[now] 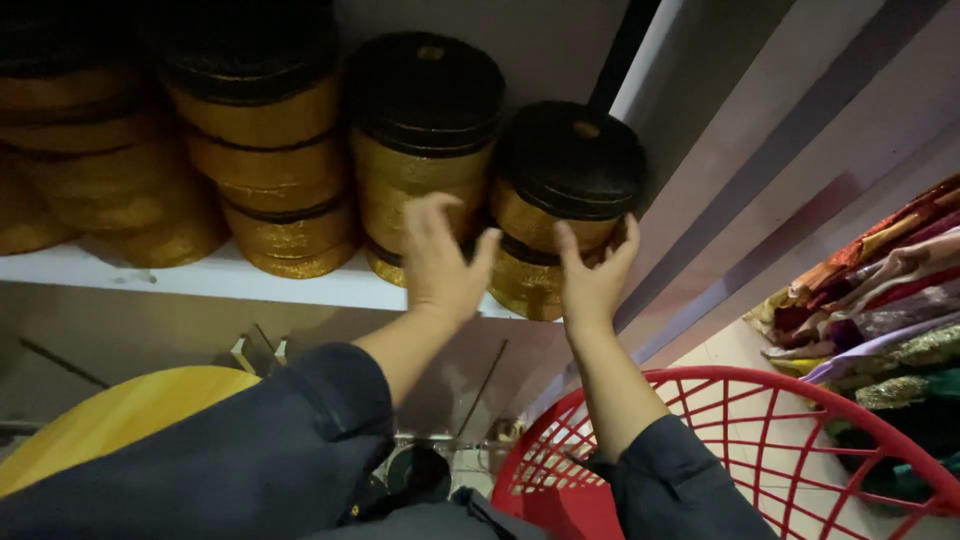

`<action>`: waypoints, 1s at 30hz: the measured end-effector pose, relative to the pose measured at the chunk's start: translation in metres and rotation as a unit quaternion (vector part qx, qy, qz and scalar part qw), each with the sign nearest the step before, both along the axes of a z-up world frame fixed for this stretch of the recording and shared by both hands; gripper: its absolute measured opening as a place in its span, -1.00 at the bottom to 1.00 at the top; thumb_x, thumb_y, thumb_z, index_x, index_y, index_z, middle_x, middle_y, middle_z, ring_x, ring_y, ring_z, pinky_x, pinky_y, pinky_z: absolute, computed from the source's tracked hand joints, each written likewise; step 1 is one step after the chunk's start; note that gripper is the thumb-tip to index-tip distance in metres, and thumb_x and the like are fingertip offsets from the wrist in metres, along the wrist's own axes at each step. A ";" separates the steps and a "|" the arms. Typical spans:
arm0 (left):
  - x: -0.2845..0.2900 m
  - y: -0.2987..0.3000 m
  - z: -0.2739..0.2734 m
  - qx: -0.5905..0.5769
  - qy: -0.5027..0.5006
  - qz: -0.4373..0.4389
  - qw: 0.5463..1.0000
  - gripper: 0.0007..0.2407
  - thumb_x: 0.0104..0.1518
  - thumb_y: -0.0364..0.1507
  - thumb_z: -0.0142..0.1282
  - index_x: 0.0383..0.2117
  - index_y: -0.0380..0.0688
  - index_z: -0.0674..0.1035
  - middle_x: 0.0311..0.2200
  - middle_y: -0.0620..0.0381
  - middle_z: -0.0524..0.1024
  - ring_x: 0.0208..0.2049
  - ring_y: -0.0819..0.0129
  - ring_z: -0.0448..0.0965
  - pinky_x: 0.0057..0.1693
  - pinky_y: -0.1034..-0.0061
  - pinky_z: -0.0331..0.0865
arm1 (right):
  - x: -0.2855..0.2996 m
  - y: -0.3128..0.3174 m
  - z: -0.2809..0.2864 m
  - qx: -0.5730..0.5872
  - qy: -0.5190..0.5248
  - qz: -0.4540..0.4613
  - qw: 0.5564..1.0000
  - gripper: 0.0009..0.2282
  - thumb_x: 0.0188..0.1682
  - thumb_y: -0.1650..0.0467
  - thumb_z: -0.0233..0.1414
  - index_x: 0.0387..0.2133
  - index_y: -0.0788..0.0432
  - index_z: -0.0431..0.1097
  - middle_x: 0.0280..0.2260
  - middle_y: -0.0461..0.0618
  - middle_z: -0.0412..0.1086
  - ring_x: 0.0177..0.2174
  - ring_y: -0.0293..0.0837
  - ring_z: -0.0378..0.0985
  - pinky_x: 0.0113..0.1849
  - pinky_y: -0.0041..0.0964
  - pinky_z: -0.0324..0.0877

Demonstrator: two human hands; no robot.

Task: Organizing and stacking traditional gold and black hats on a storage shelf.

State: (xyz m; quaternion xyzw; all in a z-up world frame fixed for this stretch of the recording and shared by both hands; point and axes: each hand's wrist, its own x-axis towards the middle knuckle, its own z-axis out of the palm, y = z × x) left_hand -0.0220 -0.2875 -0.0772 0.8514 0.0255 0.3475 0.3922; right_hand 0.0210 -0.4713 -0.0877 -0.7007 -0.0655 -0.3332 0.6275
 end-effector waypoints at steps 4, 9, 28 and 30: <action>0.046 -0.017 -0.015 -0.060 0.090 -0.169 0.980 -0.32 0.12 -0.03 0.16 0.27 -0.21 0.25 0.24 -0.25 0.26 0.27 -0.15 0.30 0.32 0.18 0.22 | 0.028 -0.015 -0.016 0.017 0.078 0.013 0.997 -0.24 0.02 0.07 0.08 0.36 0.26 -0.05 0.31 0.15 0.14 0.29 0.02 0.19 0.26 -0.16 0.07; 0.080 -0.032 -0.022 -0.113 0.220 -0.186 0.951 -0.01 0.06 0.21 0.11 0.36 -0.40 -0.01 0.37 -0.36 0.07 0.39 -0.16 0.14 0.41 0.22 0.10 | 0.022 -0.016 -0.006 0.016 0.120 0.050 0.991 -0.24 0.05 -0.04 -0.10 0.35 0.28 0.01 0.34 0.12 0.10 0.29 -0.02 0.13 0.24 -0.18 0.02; 0.038 -0.042 -0.006 -0.226 0.247 -0.124 0.934 0.14 -0.27 0.20 0.30 0.42 -0.15 -0.06 0.36 -0.31 0.05 0.35 -0.17 0.18 0.36 0.15 0.15 | -0.015 -0.017 -0.016 0.169 0.236 0.096 0.952 -0.28 -0.07 -0.03 0.03 0.29 0.10 0.13 0.16 -0.10 0.31 0.06 -0.14 0.38 -0.03 -0.16 0.35; 0.035 -0.036 -0.001 -0.168 0.285 -0.115 0.937 0.17 -0.31 0.23 0.30 0.43 -0.08 -0.09 0.36 -0.28 0.02 0.34 -0.21 0.14 0.34 0.09 0.14 | -0.022 -0.013 -0.003 0.139 0.299 0.050 0.943 -0.28 -0.10 -0.06 -0.03 0.30 -0.01 0.09 0.21 -0.12 0.22 0.16 -0.09 0.24 0.04 0.02 0.27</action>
